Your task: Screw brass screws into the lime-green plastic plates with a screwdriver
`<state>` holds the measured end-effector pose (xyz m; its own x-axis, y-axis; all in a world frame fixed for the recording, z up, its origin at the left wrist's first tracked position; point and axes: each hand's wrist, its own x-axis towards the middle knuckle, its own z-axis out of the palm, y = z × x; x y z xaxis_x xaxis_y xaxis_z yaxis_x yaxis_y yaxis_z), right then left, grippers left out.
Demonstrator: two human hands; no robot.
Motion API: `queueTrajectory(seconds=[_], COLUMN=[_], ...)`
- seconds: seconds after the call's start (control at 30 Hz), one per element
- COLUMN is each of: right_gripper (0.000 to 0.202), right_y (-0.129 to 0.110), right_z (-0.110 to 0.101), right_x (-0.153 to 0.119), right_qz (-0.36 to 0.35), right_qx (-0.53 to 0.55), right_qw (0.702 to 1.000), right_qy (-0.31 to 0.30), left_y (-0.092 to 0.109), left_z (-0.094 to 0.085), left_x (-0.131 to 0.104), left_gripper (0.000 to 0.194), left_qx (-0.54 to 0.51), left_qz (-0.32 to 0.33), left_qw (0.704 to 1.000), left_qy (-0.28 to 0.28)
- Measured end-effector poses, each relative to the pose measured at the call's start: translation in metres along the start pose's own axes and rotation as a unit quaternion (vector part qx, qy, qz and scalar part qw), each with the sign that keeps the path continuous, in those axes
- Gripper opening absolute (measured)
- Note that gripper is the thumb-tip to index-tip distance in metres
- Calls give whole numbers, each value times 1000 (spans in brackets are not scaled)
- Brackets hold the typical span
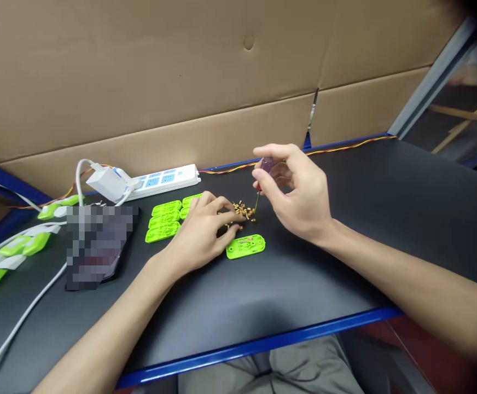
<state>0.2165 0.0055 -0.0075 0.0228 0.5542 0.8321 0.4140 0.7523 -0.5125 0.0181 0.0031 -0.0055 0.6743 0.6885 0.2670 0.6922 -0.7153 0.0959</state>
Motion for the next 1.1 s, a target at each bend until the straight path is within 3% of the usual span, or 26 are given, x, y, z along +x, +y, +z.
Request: queueTrajectory(seconds=[0.53, 0.9, 1.1], right_gripper=[25, 23, 22], right_y=[-2, -6, -6], right_z=[1, 0, 0], right_x=[-3, -2, -3], right_qz=[-16, -24, -13], right_qx=[33, 57, 65], right_qw=[999, 997, 997], right_qy=[-29, -38, -38], left_y=[-4, 0, -1], left_z=[2, 0, 3], left_x=[4, 3, 3], left_gripper=[10, 8, 9], left_qx=[-87, -112, -109], left_qz=[-28, -68, -60], left_qw=[996, 991, 992], left_qy=[-22, -10, -38])
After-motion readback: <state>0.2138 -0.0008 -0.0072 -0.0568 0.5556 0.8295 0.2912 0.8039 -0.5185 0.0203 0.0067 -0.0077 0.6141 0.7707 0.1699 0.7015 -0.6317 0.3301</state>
